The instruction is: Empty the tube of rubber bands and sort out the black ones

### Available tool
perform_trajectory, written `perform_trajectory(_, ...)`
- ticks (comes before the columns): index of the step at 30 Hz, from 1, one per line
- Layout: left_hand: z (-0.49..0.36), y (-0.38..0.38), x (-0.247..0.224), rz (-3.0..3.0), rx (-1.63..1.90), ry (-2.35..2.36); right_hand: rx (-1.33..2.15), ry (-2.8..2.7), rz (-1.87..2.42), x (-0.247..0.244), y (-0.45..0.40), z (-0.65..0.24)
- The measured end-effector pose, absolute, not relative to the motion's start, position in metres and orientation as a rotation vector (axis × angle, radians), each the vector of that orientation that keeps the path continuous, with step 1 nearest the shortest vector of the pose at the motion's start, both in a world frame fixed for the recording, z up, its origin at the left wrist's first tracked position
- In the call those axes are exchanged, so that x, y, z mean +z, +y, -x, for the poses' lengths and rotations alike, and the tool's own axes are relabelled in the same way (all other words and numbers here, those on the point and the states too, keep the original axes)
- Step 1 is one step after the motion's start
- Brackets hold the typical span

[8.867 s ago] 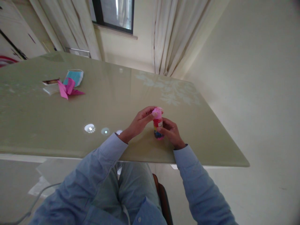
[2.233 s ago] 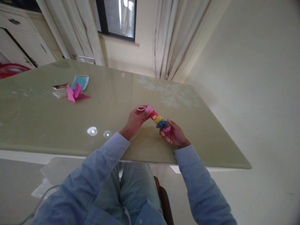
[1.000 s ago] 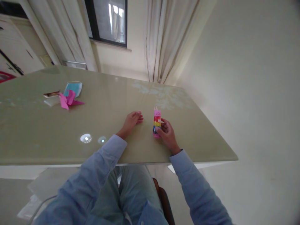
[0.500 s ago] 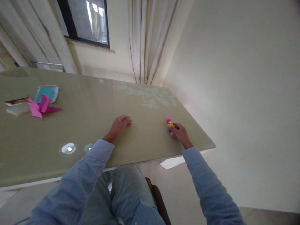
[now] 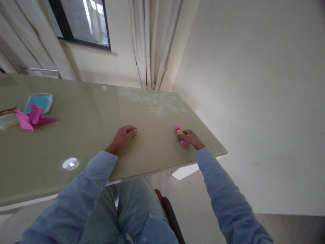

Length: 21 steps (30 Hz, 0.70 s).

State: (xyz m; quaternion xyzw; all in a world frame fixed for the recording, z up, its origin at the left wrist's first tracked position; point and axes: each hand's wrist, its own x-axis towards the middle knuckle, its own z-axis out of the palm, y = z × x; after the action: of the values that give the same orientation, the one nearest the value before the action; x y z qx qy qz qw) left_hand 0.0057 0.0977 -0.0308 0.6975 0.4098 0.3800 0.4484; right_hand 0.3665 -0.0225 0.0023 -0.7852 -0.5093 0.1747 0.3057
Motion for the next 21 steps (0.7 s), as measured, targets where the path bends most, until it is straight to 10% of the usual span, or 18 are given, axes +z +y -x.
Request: perform_trajectory(21,-0.006,0.093,-0.025,-1.714,0.942,1.013,0.487,-1.131,1.491,-0.024,-0.046,-0.366)
